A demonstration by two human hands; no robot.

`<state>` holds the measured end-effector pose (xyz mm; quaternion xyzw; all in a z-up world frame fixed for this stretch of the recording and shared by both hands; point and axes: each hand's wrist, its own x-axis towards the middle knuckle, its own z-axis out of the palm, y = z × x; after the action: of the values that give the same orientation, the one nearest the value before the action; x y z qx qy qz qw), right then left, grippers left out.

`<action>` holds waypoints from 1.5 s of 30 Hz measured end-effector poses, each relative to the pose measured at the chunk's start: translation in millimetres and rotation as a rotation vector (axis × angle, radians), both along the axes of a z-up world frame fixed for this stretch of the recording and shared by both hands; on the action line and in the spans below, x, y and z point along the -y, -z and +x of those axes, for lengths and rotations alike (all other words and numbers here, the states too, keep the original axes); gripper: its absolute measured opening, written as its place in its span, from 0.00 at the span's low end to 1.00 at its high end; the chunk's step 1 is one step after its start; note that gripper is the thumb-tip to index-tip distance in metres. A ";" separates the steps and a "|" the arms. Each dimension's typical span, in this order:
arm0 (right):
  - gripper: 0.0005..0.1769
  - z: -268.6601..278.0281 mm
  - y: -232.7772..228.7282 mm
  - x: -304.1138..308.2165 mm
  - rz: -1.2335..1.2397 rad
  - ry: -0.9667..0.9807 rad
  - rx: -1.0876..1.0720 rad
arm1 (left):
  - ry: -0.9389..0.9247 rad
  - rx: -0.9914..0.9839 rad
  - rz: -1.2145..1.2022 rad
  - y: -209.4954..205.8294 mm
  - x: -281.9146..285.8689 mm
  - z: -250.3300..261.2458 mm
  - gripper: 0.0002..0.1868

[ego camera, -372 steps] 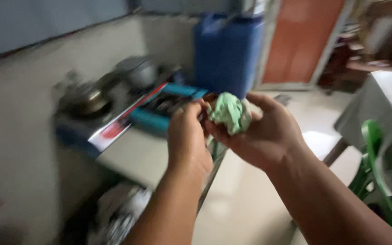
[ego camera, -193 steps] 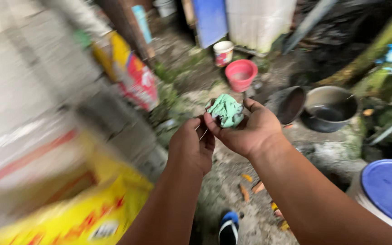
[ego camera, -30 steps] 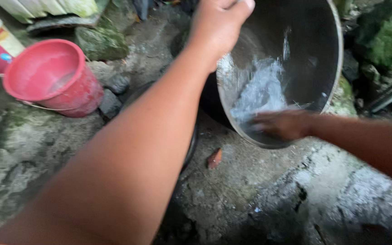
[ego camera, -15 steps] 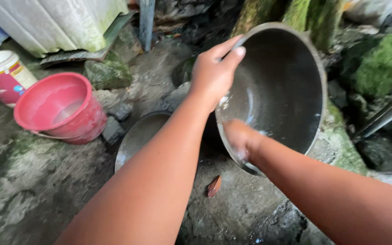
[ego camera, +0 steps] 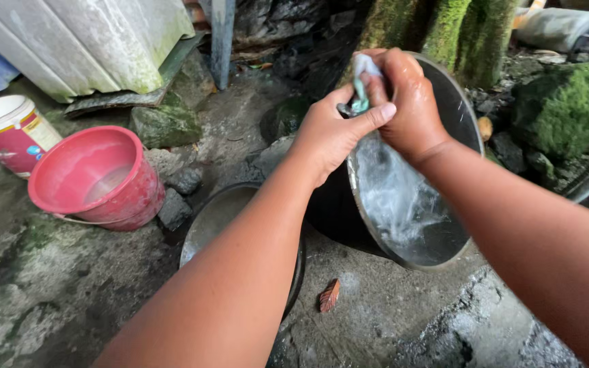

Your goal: The person picks up a broom, retrieves soapy material from a sink, and scrubs a large pot and its lid with a cloth at an outdoor washing station. They wipe the surfaces of the pot and lid repeatedly before checking water in nearby buckets.

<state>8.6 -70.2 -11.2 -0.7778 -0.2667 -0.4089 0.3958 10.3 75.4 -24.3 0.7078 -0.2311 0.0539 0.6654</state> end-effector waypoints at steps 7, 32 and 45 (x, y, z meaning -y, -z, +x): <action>0.23 29.1 -29.9 7.9 -0.228 0.101 -0.260 | -0.024 -0.112 0.191 -13.3 12.7 -17.3 0.45; 0.18 69.3 40.0 26.2 -0.275 0.095 0.176 | -0.182 -0.010 0.218 0.1 10.0 -22.1 0.45; 0.29 18.9 -30.2 27.7 -0.038 -0.342 -0.545 | -0.266 -0.005 0.410 -8.9 18.1 -26.7 0.40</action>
<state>27.5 -97.9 19.0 -0.8099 -0.2852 -0.1080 0.5011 -16.4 57.4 -15.4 0.8524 -0.1404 0.0913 0.4953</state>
